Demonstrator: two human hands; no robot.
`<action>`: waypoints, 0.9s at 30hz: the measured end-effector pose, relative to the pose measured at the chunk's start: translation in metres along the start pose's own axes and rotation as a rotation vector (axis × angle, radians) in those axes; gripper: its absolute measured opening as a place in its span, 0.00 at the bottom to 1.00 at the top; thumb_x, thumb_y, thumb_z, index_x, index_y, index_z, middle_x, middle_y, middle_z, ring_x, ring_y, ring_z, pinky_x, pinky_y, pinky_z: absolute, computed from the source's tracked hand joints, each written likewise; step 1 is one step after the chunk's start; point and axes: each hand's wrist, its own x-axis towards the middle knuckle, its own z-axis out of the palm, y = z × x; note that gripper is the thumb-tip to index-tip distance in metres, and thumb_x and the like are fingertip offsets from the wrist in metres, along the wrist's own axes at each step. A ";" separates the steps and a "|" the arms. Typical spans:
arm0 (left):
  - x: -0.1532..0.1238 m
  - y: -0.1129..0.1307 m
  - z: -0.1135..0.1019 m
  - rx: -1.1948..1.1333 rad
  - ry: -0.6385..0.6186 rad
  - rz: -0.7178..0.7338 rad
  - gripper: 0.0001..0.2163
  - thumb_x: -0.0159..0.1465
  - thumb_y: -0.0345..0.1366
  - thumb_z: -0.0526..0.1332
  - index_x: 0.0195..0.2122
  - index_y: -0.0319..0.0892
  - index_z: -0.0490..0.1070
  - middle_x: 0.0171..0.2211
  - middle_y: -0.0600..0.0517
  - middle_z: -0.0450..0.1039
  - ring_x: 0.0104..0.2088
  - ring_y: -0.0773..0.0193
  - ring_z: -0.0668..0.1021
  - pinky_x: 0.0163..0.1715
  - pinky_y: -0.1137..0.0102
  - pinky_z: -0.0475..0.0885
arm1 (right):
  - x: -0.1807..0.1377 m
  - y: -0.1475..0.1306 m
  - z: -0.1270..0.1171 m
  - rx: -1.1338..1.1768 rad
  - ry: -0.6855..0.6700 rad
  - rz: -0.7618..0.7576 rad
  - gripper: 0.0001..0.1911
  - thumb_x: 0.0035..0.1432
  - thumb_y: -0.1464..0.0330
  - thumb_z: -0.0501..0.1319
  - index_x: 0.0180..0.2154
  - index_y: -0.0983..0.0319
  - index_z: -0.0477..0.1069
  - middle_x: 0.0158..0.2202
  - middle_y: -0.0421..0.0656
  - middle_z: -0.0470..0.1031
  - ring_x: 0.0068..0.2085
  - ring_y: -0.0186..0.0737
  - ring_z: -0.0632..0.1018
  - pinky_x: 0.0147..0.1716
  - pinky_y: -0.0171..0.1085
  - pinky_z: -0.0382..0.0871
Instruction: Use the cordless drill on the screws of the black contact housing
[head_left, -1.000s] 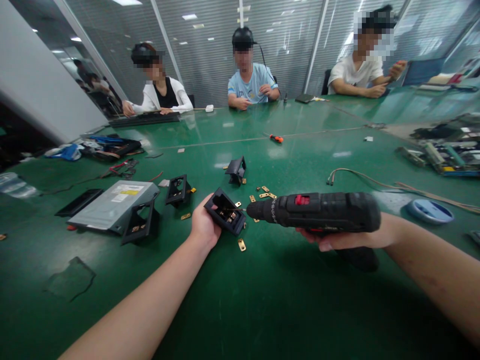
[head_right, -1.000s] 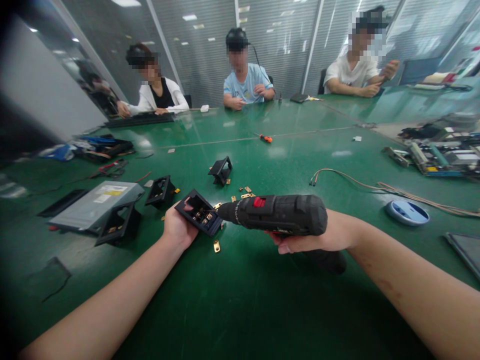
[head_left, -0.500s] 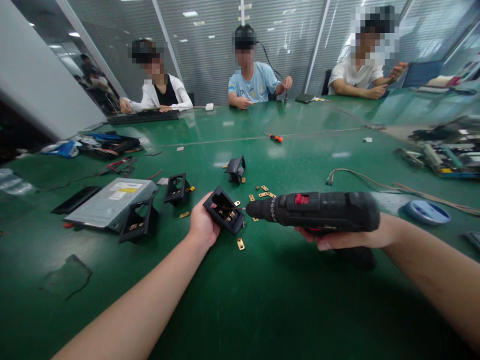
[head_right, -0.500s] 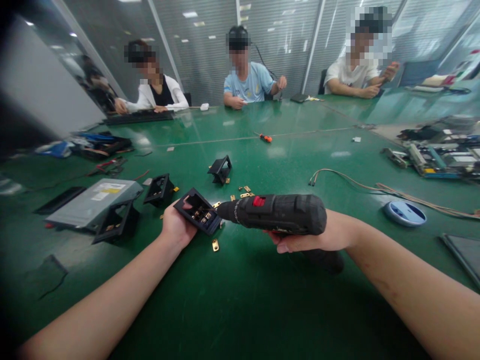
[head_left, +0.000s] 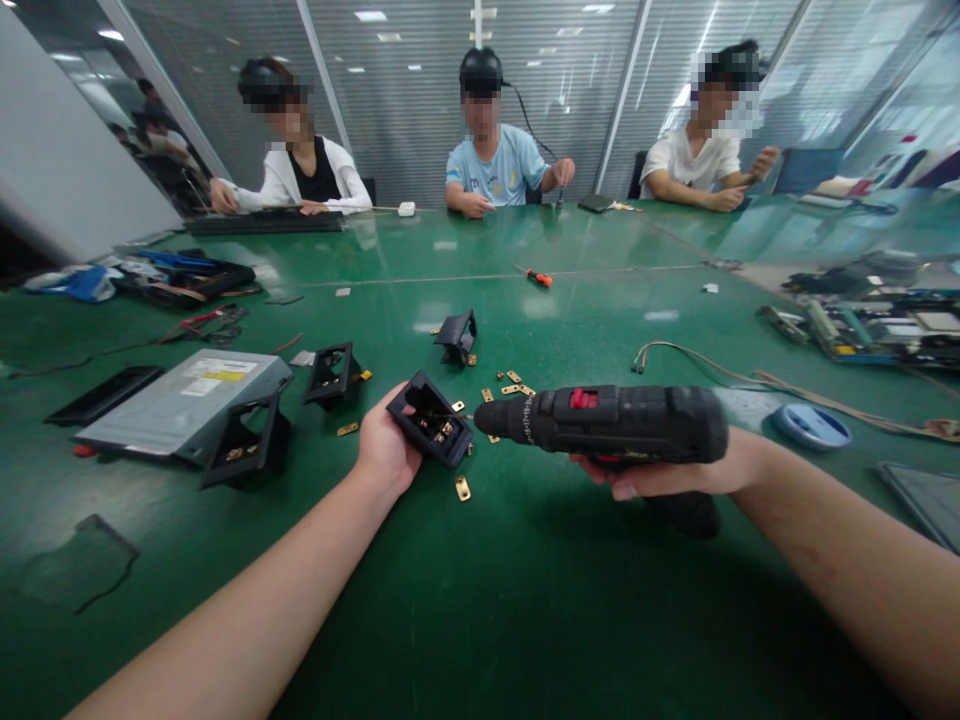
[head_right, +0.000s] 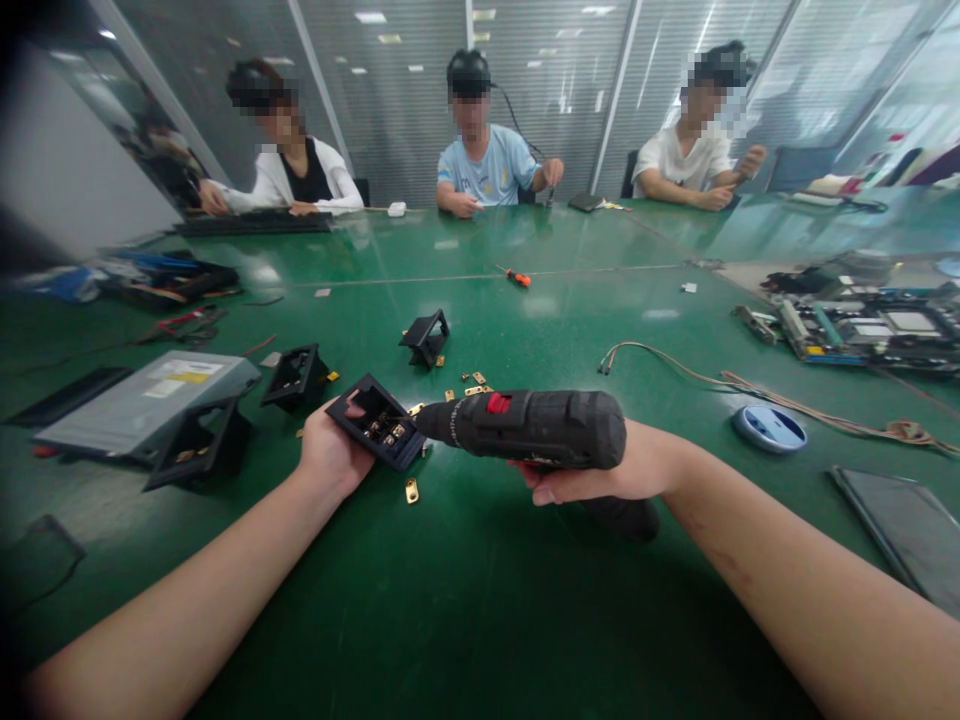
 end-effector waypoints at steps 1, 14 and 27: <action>0.000 0.000 0.001 -0.006 0.005 0.006 0.03 0.56 0.32 0.65 0.30 0.44 0.72 0.25 0.53 0.74 0.25 0.57 0.79 0.30 0.64 0.80 | 0.000 0.000 0.000 -0.001 0.001 -0.005 0.35 0.66 0.69 0.69 0.71 0.54 0.65 0.43 0.44 0.78 0.41 0.39 0.80 0.39 0.35 0.78; 0.001 -0.001 -0.001 0.041 -0.019 0.016 0.04 0.54 0.31 0.62 0.31 0.44 0.72 0.26 0.52 0.75 0.26 0.57 0.79 0.29 0.63 0.79 | 0.001 -0.001 0.001 0.002 0.009 -0.005 0.32 0.66 0.69 0.69 0.68 0.55 0.69 0.44 0.44 0.78 0.41 0.39 0.81 0.40 0.35 0.79; -0.001 -0.001 0.002 0.084 0.020 0.016 0.03 0.55 0.30 0.60 0.30 0.43 0.72 0.26 0.52 0.75 0.26 0.58 0.79 0.30 0.64 0.79 | 0.000 0.000 0.002 0.063 0.015 0.040 0.32 0.65 0.71 0.70 0.68 0.58 0.69 0.43 0.44 0.79 0.41 0.39 0.81 0.39 0.35 0.78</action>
